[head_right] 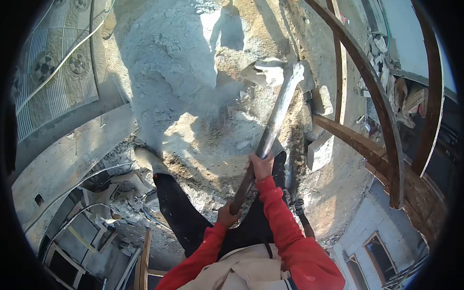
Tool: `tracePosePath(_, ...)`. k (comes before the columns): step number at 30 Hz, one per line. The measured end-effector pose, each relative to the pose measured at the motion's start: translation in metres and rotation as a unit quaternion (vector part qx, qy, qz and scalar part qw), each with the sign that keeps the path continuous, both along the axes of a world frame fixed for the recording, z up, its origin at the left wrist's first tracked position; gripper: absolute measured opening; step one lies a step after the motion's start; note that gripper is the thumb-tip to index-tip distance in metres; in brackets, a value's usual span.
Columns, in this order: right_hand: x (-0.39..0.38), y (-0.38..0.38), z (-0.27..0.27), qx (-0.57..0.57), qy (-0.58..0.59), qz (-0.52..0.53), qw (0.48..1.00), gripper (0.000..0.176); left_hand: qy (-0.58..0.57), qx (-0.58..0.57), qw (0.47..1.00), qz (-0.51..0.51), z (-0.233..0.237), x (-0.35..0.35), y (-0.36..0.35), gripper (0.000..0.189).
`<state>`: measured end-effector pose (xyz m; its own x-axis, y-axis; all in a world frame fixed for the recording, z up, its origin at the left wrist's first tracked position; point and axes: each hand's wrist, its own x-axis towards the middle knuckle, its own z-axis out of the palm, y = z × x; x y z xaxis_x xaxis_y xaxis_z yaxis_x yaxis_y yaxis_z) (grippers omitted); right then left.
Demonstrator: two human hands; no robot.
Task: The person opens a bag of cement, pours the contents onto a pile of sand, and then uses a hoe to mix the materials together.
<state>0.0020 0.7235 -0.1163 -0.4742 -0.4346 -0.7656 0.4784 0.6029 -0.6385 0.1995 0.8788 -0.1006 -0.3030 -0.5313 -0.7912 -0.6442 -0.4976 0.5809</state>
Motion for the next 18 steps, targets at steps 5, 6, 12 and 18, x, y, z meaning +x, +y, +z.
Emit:
tracePosePath(5, -0.096, -0.173, -0.04, -0.151, 0.132, 0.004, 0.98, 0.034, 0.118, -0.174, 0.977, 0.041, -0.062, -0.094, -0.191, 0.043)
tracePosePath(6, -0.106, -0.205, -0.055, -0.158, 0.129, 0.006, 0.979, 0.034, 0.125, -0.137, 0.981, 0.049, -0.082, -0.101, -0.219, 0.041)
tracePosePath(12, -0.045, -0.18, -0.2, -0.01, 0.075, 0.092, 0.993, 0.026, 0.043, 0.06, 0.989, 0.127, -0.095, -0.069, -0.194, 0.042)
tracePosePath(18, 0.019, -0.058, -0.132, 0.066, 0.065, 0.078, 0.993, 0.046, -0.038, 0.041, 0.997, 0.057, -0.045, -0.003, -0.073, 0.047)
